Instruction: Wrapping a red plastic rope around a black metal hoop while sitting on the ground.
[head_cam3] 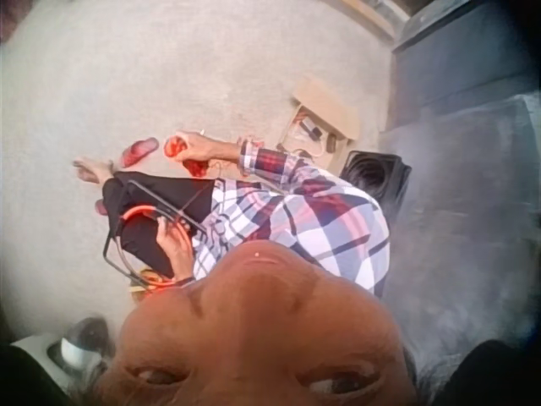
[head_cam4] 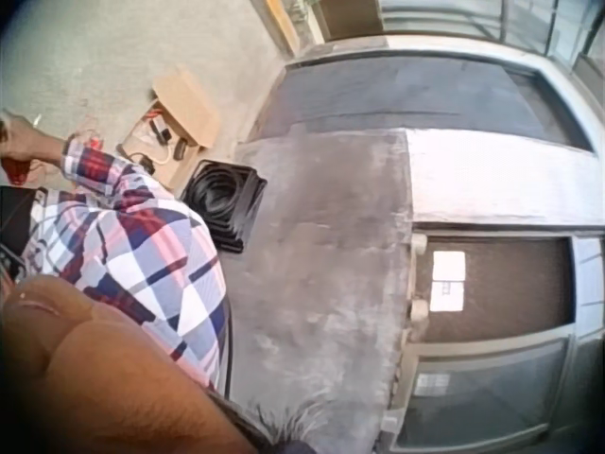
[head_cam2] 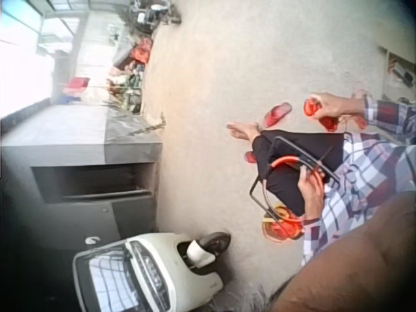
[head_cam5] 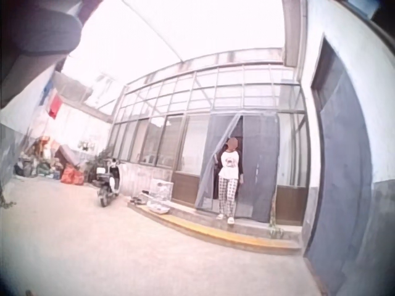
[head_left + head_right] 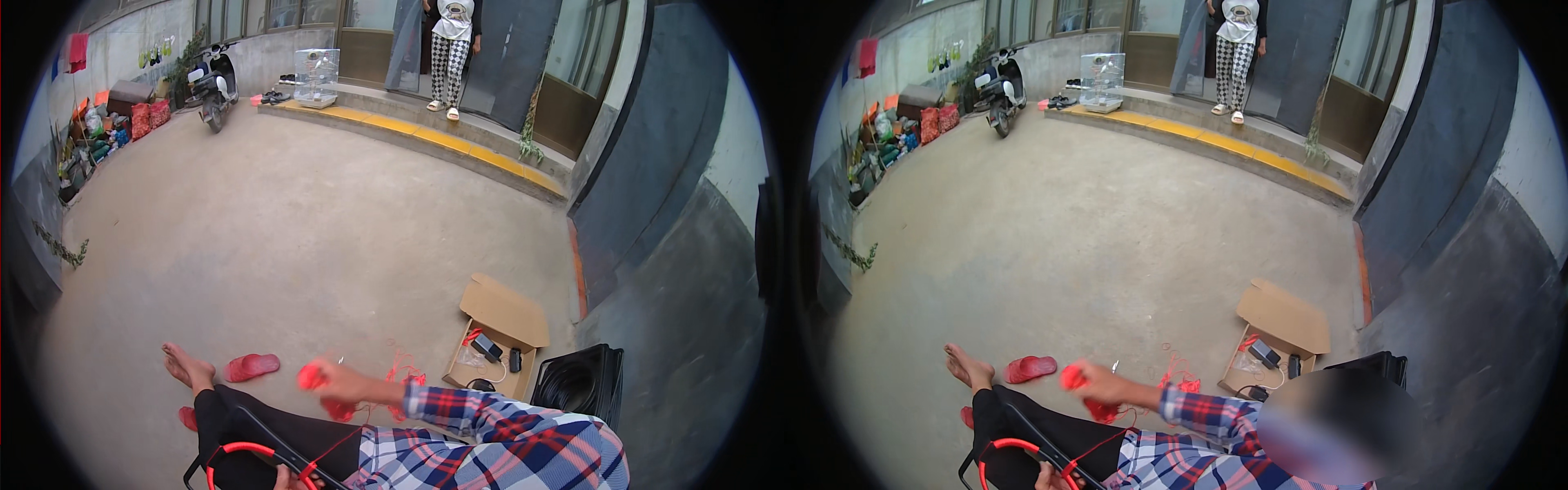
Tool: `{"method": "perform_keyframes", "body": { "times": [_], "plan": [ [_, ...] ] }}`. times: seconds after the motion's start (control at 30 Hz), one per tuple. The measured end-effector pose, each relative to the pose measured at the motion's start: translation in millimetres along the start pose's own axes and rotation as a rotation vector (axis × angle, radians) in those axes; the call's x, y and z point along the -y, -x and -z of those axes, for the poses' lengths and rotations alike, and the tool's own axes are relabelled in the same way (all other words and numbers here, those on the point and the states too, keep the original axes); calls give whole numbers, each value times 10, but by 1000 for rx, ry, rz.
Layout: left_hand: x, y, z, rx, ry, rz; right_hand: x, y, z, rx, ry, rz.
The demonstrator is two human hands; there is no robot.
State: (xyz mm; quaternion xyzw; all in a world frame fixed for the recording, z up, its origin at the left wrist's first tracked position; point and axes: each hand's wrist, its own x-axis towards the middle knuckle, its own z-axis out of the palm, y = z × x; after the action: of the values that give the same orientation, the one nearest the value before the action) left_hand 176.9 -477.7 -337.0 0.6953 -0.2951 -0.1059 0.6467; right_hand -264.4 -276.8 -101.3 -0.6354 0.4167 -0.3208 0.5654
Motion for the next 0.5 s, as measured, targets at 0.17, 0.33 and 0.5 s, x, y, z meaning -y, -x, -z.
{"method": "perform_keyframes", "body": {
  "times": [0.17, 0.33, 0.5],
  "plan": [
    [44, 47, 72, 75, -399, -222, 424, -49, -983, 428, 613, 799],
    [-269, 582, -419, 230, -1313, -193, 80, -15, -1076, 576, 767, 805],
    [283, -135, 162, 93, -631, -329, 405, 62, -987, 65, 415, 849]
  ]
}}
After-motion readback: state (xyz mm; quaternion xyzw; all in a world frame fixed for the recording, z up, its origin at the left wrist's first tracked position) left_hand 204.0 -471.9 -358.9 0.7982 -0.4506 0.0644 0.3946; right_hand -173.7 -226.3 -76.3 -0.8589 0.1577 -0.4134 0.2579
